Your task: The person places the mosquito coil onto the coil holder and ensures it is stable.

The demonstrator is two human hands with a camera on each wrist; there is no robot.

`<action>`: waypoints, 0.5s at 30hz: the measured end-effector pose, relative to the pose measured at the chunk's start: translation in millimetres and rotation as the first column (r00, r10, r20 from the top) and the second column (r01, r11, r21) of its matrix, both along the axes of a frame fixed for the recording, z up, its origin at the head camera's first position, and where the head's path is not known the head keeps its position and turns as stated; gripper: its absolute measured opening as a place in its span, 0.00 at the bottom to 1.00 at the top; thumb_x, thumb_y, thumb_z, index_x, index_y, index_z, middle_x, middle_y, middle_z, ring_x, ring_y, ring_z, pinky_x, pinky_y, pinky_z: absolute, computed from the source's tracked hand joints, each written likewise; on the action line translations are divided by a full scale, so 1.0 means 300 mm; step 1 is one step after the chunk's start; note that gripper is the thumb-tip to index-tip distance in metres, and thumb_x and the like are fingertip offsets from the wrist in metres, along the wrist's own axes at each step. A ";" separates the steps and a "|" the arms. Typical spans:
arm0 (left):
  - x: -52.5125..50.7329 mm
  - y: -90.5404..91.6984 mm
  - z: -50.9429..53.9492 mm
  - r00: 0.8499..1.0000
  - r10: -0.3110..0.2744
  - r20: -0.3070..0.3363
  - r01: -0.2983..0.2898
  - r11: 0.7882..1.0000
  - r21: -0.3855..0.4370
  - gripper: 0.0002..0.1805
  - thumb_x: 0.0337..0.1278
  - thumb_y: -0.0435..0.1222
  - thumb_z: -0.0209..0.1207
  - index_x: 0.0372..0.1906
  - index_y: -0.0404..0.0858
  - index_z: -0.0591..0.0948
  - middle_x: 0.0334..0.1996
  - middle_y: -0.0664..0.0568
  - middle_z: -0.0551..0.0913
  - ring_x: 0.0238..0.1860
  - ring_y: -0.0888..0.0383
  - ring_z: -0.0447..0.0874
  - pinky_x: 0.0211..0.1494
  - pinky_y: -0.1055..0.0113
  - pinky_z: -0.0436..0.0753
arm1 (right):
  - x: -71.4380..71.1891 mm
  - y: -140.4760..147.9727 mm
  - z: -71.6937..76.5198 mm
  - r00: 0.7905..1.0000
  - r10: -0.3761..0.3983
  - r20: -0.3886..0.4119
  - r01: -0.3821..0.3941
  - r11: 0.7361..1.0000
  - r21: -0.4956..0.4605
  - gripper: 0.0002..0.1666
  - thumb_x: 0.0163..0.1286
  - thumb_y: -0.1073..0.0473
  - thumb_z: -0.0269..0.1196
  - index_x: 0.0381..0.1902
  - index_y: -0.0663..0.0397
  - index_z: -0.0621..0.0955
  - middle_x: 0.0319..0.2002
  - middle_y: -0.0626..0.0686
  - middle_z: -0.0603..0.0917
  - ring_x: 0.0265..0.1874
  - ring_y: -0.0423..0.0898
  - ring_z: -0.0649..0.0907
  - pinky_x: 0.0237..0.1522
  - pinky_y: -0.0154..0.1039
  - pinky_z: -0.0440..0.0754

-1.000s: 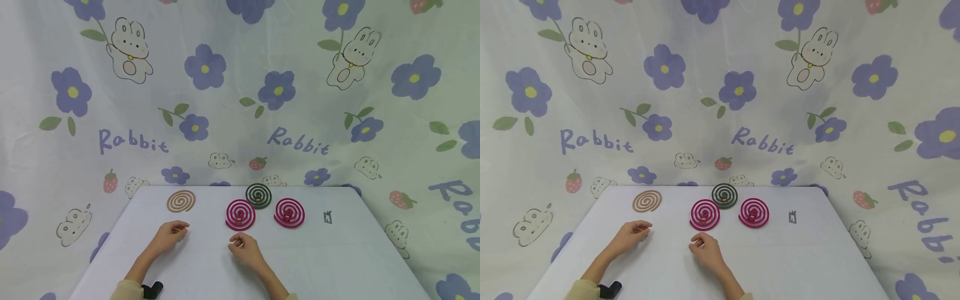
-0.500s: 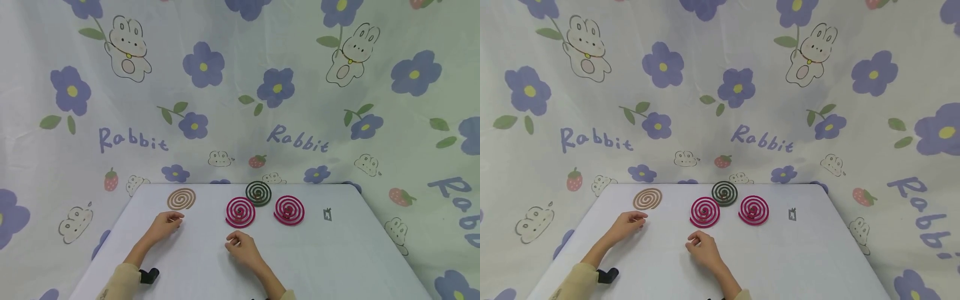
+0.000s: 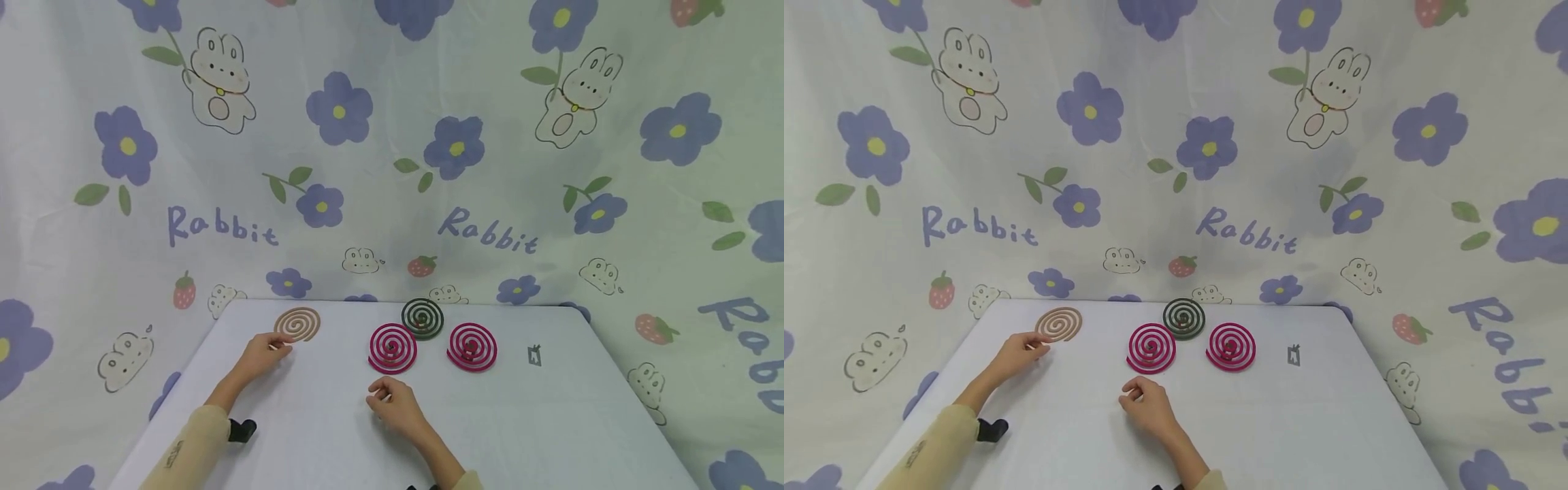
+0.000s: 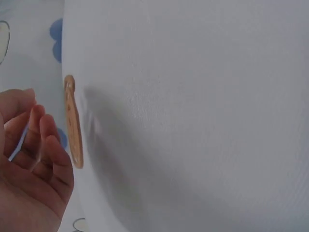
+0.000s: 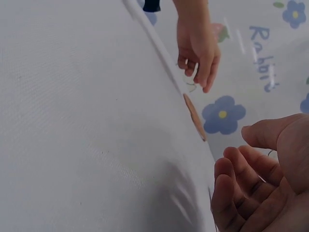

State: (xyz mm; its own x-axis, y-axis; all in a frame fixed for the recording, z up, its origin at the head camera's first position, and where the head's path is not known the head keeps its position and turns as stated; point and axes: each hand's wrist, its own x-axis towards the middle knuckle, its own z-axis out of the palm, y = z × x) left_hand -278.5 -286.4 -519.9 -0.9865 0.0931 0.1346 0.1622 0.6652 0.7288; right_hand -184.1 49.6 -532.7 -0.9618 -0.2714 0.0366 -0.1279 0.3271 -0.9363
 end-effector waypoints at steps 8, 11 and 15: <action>-0.037 -0.040 -0.024 1.000 0.028 0.013 -0.028 0.999 -0.016 0.09 0.57 0.30 0.65 0.41 0.30 0.84 0.27 0.49 0.82 0.29 0.55 0.76 0.25 0.68 0.75 | -0.013 -0.023 -0.006 1.000 0.029 -0.005 -0.029 1.000 0.006 0.10 0.65 0.60 0.66 0.41 0.59 0.81 0.27 0.45 0.79 0.18 0.39 0.77 0.18 0.33 0.76; -0.056 -0.058 -0.034 0.998 0.052 0.041 -0.051 0.999 -0.014 0.10 0.57 0.32 0.65 0.42 0.30 0.84 0.27 0.50 0.80 0.29 0.56 0.75 0.25 0.68 0.75 | -0.021 -0.035 -0.005 0.999 0.044 -0.013 -0.044 0.999 0.002 0.10 0.65 0.58 0.66 0.41 0.58 0.82 0.26 0.45 0.79 0.17 0.39 0.77 0.17 0.33 0.76; -0.081 -0.082 -0.053 0.997 0.042 0.067 -0.041 0.999 -0.007 0.11 0.57 0.33 0.65 0.44 0.31 0.85 0.26 0.50 0.78 0.27 0.57 0.73 0.25 0.68 0.75 | -0.033 -0.052 -0.002 0.997 0.062 -0.037 -0.062 0.998 0.000 0.10 0.65 0.58 0.66 0.41 0.58 0.81 0.26 0.44 0.79 0.18 0.38 0.76 0.18 0.33 0.75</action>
